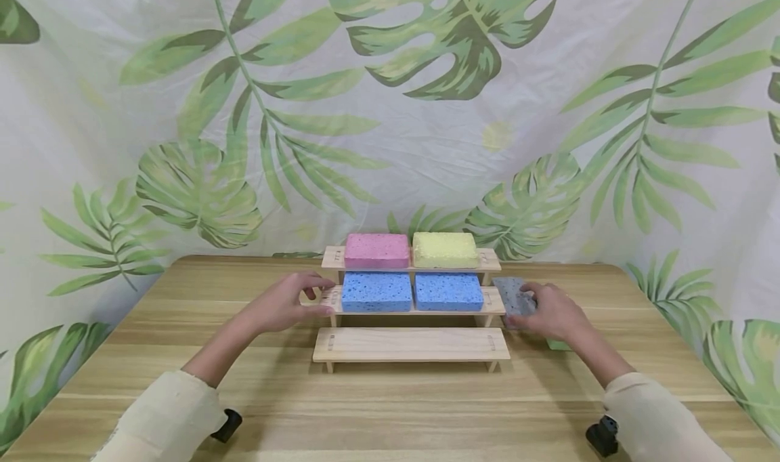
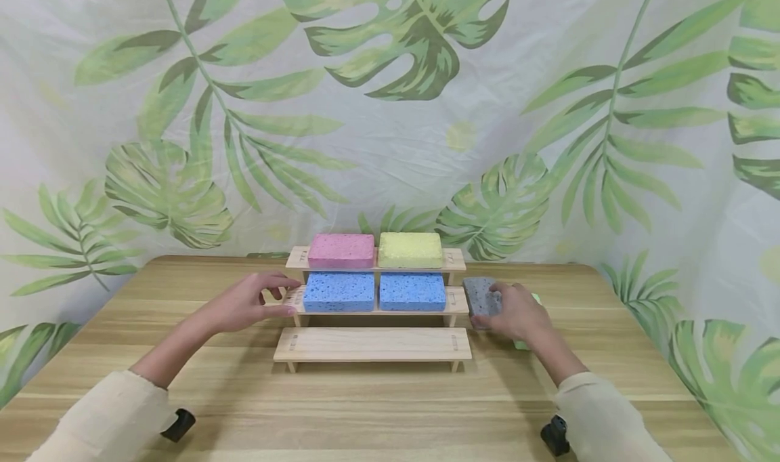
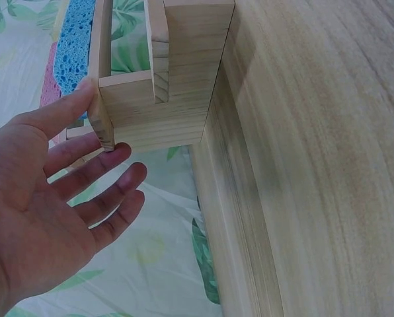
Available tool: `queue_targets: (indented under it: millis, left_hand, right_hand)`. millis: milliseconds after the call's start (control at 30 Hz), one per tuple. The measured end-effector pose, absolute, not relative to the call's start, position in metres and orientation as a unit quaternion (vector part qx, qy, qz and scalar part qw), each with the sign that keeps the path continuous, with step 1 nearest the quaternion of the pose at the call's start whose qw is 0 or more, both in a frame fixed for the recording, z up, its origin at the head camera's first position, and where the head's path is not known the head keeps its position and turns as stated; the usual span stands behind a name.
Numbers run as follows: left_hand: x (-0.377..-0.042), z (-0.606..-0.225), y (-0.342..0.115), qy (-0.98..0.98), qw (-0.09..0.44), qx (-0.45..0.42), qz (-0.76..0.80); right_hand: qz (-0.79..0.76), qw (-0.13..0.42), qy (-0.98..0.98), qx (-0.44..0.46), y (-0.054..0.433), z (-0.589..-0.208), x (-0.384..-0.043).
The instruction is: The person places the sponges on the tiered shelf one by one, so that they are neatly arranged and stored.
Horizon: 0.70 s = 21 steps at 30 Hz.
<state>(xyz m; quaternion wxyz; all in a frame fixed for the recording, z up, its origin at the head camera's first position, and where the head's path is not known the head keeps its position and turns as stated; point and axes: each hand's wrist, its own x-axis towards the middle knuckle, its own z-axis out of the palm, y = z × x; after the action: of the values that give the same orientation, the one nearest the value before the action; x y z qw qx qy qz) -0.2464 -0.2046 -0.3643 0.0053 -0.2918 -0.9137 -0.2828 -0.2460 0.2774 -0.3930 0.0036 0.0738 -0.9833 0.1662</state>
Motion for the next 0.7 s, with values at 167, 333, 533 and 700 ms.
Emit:
queue_targets:
  millis: [167,333,533,700]
  left_hand:
    - [-0.2455,-0.3633,-0.2045,-0.912,0.003,-0.292,-0.287]
    - [-0.2456,-0.3636,-0.2048,-0.912,0.004,-0.290,-0.289]
    - [-0.2465,-0.3643,-0.2052,-0.912,0.002,-0.290,-0.290]
    - [-0.2472,-0.3646,-0.2057,-0.913,0.003,-0.289,-0.288]
  right_hand:
    - [0.160,0.012,-0.986,0.053,0.2707,-0.3952,-0.2456]
    - [0.175,0.015,-0.983,0.044,0.2680,-0.3943,-0.2464]
    - [0.180,0.008,-0.983,0.041,0.2665,-0.3934,-0.2476]
    - [0.189,0.006,-0.981,0.037,0.2682,-0.3906,-0.2465]
